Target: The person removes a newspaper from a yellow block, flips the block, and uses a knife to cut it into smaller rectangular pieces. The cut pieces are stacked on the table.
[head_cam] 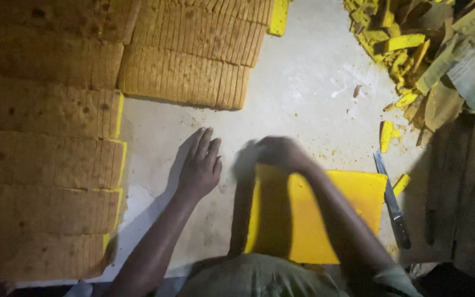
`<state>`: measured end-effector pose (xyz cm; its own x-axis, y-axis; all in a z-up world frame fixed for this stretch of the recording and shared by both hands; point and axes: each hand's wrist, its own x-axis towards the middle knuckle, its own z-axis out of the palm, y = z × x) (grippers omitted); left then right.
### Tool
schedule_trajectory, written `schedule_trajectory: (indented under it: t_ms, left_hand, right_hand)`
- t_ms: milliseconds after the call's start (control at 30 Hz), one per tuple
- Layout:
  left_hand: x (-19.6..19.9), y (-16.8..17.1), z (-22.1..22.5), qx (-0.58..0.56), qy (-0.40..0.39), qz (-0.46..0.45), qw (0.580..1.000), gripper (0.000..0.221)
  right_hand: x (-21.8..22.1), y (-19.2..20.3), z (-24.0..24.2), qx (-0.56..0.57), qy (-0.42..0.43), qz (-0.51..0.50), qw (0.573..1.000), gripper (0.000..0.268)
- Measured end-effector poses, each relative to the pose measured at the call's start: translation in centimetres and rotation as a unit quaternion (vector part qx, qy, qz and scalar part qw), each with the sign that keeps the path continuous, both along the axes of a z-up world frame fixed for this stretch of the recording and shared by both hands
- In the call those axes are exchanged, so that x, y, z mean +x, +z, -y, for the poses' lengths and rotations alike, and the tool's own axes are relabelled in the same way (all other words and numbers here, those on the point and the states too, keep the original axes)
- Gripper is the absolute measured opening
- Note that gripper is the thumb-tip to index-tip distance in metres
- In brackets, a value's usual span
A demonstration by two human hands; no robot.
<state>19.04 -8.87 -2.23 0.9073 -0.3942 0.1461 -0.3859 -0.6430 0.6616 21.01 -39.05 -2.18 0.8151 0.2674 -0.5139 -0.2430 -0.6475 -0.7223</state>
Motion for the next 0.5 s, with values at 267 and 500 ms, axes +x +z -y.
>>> schedule_trajectory:
  t_ms: [267,500]
  left_hand:
    - [-3.1,-0.3,1.0,-0.086,0.085,0.023,0.992,0.051]
    - [-14.8,2.6,6.9,-0.071,0.036,-0.146,0.986,0.069]
  right_hand:
    - [-17.2,5.4,28.2,-0.482,-0.074,0.332,0.807,0.041]
    - [-30.3,0.5,25.2,-0.4,-0.347,0.036,0.848,0.065]
